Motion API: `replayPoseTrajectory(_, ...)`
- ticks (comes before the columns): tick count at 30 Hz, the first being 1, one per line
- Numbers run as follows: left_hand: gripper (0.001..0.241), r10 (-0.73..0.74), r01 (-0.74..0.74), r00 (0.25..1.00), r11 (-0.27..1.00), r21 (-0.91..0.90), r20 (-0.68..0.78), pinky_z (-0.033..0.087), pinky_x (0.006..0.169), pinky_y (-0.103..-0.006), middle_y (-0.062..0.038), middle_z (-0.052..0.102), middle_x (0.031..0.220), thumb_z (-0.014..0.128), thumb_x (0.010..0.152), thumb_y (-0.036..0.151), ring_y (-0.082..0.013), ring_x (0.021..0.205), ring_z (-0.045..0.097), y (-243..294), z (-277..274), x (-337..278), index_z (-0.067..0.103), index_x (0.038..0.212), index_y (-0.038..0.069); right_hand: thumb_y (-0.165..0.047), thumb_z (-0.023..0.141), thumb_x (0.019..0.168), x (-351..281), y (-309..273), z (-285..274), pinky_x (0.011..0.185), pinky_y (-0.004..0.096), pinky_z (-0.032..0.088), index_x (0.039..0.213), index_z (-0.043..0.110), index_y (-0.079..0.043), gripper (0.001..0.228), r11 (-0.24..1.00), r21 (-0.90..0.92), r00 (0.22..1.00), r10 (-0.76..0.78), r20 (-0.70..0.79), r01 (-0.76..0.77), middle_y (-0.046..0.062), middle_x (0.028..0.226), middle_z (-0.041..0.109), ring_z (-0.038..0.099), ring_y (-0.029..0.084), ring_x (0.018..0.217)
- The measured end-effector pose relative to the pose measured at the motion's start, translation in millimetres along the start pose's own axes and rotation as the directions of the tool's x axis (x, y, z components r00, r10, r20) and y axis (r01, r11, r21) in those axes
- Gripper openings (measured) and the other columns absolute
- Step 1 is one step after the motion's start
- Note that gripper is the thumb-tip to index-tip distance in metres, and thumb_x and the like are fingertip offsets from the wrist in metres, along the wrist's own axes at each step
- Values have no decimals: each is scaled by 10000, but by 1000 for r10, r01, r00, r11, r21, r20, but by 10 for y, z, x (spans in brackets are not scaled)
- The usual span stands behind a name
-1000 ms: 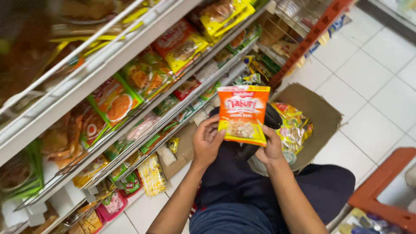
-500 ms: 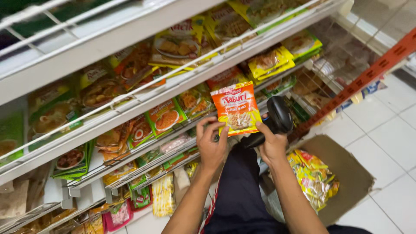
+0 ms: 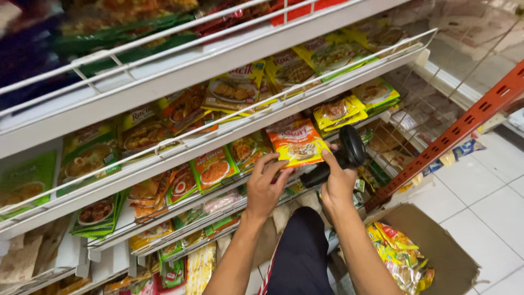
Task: The person sits on the floor and uses a handheld scanner to scan the barcodes of various seasoning packets, placing them into a cardboard box after wiping them with a cloth.
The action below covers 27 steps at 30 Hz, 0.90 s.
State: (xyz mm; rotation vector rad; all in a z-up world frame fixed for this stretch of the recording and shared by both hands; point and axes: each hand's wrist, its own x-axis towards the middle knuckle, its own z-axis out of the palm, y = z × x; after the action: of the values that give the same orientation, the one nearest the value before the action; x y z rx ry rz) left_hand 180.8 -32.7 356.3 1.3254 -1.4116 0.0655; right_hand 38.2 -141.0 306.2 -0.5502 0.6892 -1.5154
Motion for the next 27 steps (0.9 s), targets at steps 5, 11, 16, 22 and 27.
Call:
replayPoseTrajectory(5,187,57,-52,998,987,153,-26,579,745,-374,-101,703,1092,813,876,170,-291,908,715,48,0,188,757,1029,79,36,806,829,94,102,103,897,324,535,1175,613,-63,408,993,-17,991,-120,-53,119,27,1089,629,635,154,983)
replayPoseTrajectory(11,140,9,-5,1000,979,203,-19,576,752,-381,-85,718,1052,801,892,169,-295,875,721,-102,61,234,761,993,81,-79,860,802,149,166,265,818,282,517,1131,655,-40,390,921,-355,977,-202,-73,164,16,996,683,644,134,882)
replayPoseTrajectory(16,218,-32,28,999,961,276,11,568,811,-405,-118,710,1109,771,906,200,-330,943,706,-177,139,226,754,1055,41,-131,857,809,100,113,246,773,277,508,1082,694,-27,335,891,-431,989,-149,25,145,11,985,719,649,118,848)
replayPoseTrajectory(22,384,6,-73,985,918,389,171,438,1052,-551,-189,642,1237,767,878,230,-448,1179,570,-84,76,316,703,1183,6,-146,881,796,90,59,78,708,287,507,1037,727,1,322,828,-548,991,-57,125,117,20,914,724,636,115,765)
replayPoseTrajectory(27,417,139,-185,971,953,241,196,379,1150,-602,-192,623,1314,738,837,172,-428,1301,532,132,195,109,673,1231,49,-129,867,796,-125,-55,-604,714,283,537,1090,701,-20,356,892,-448,998,-41,57,62,6,933,711,654,115,775)
